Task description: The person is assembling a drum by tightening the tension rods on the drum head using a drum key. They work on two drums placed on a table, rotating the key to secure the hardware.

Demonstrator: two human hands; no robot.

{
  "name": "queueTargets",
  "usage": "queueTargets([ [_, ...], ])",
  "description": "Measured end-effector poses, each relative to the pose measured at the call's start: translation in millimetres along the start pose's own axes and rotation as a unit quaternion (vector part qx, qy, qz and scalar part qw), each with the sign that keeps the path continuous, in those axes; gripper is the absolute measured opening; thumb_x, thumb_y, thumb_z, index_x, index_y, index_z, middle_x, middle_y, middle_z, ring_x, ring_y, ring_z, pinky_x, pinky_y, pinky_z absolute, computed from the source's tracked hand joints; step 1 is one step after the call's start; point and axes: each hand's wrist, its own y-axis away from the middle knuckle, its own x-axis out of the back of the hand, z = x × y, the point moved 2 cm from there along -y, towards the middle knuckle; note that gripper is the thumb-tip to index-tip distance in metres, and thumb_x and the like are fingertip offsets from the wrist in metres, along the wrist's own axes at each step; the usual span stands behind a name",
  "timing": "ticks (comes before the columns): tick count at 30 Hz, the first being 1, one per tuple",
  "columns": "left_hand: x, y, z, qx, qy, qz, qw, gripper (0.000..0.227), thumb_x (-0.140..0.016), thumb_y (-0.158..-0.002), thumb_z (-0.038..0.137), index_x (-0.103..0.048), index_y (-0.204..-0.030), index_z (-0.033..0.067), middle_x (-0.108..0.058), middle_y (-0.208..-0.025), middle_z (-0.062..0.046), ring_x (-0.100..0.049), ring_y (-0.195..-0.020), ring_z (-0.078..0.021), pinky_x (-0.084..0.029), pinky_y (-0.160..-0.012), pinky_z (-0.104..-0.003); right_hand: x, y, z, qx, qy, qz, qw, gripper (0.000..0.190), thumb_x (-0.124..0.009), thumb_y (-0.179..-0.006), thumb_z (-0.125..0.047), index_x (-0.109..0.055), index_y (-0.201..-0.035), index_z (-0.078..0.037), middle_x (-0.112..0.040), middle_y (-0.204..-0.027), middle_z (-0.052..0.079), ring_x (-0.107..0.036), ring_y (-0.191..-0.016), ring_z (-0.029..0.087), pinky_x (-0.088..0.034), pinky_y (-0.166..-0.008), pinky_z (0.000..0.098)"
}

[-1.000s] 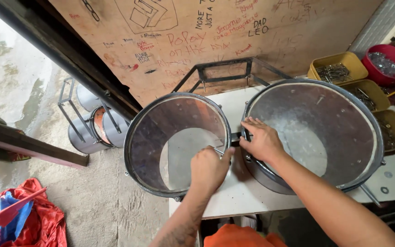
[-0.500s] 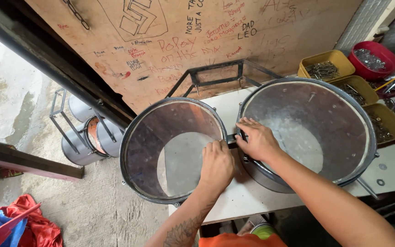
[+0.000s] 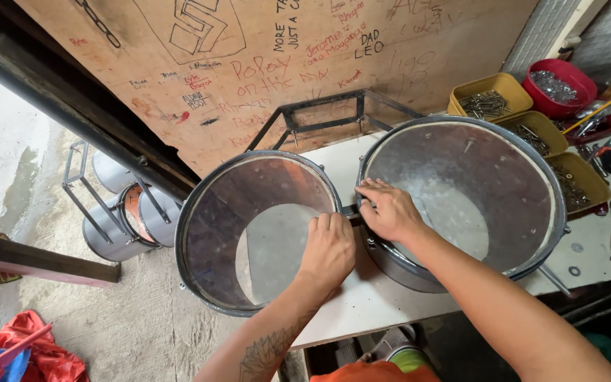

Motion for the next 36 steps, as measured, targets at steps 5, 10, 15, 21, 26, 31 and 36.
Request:
queueTargets([
  [5, 3.4, -5.1, 2.6, -0.011, -0.011, 0.008, 1.000, 0.038, -0.046, -0.080, 0.013, -0.064, -0.104, -0.0109, -0.050, -0.081, -0.013, -0.046, -0.072, -0.0317, -0.034, -0.067, -0.043, 3.4, -1.6, 0.0, 0.003, 0.004, -0.006, 1.000, 0.032, -0.060, -0.089, -0.015, -0.078, -0.114, -0.005, -0.075, -0.119, 0.016, -0.068, -0.119, 0.029, -0.048, -0.113, 0.0394],
  [10, 3.0, -12.0, 5.8, 0.066, -0.098, 0.009, 0.993, 0.020, -0.047, -0.078, 0.015, -0.063, -0.084, 0.0057, -0.050, -0.072, -0.007, -0.049, -0.064, -0.0272, -0.033, -0.058, -0.042, 7.9, -2.1, -2.7, 0.004, -0.030, -0.020, 0.999, 0.036, -0.060, -0.086, -0.014, -0.077, -0.117, -0.004, -0.074, -0.121, 0.019, -0.067, -0.120, 0.032, -0.047, -0.113, 0.0422],
  [15, -29.2, -29.8, -6.4, 0.084, -0.043, -0.070, 0.993, 0.015, -0.051, -0.073, 0.011, -0.066, -0.069, 0.0105, -0.054, -0.056, -0.006, -0.054, -0.050, -0.0264, -0.033, -0.046, -0.041, 9.0, -3.3, 0.0, 0.001, -0.042, -0.010, 0.999, 0.037, -0.059, -0.082, -0.009, -0.078, -0.114, -0.007, -0.075, -0.118, 0.017, -0.068, -0.119, 0.032, -0.049, -0.112, 0.0431],
  [21, -18.3, -44.2, -21.5, 0.084, 0.054, -0.216, 0.971, 0.021, -0.055, -0.079, 0.012, -0.070, -0.064, 0.0128, -0.066, -0.058, -0.006, -0.070, -0.054, -0.0278, -0.048, -0.041, -0.041, 9.0, -2.0, 2.5, -0.005, -0.050, -0.018, 0.999, 0.039, -0.058, -0.081, -0.008, -0.078, -0.114, -0.006, -0.075, -0.118, 0.017, -0.068, -0.118, 0.033, -0.049, -0.112, 0.0435],
  [26, -34.8, -43.9, -27.2, 0.053, 0.082, -0.215, 0.972, 0.023, -0.054, -0.079, 0.014, -0.071, -0.064, 0.0093, -0.067, -0.057, -0.008, -0.071, -0.056, -0.0319, -0.053, -0.044, -0.045, 12.5, -4.1, -1.5, -0.007, -0.052, -0.014, 0.999, 0.039, -0.056, -0.080, -0.007, -0.078, -0.113, -0.006, -0.075, -0.117, 0.019, -0.068, -0.117, 0.035, -0.049, -0.112, 0.0452],
  [31, -33.3, -45.8, -23.4, -0.038, 0.071, -0.203, 0.976, 0.020, -0.054, -0.078, 0.014, -0.072, -0.068, 0.0116, -0.069, -0.062, -0.008, -0.073, -0.062, -0.0306, -0.057, -0.050, -0.046, 9.9, -4.0, 2.3, -0.015, -0.050, -0.022, 0.998, 0.040, -0.055, -0.081, -0.007, -0.078, -0.113, -0.008, -0.075, -0.119, 0.016, -0.068, -0.118, 0.033, -0.050, -0.111, 0.0450],
  [36, -52.0, -40.5, -18.4, -0.133, 0.072, -0.125, 0.981, 0.016, -0.055, -0.076, 0.017, -0.069, -0.070, 0.0138, -0.068, -0.062, -0.008, -0.071, -0.061, -0.0306, -0.054, -0.051, -0.047, 8.3, -6.5, 9.2, -0.024, -0.059, -0.023, 0.998, 0.040, -0.054, -0.081, -0.008, -0.079, -0.112, -0.010, -0.076, -0.118, 0.015, -0.068, -0.118, 0.032, -0.050, -0.111, 0.0446],
])
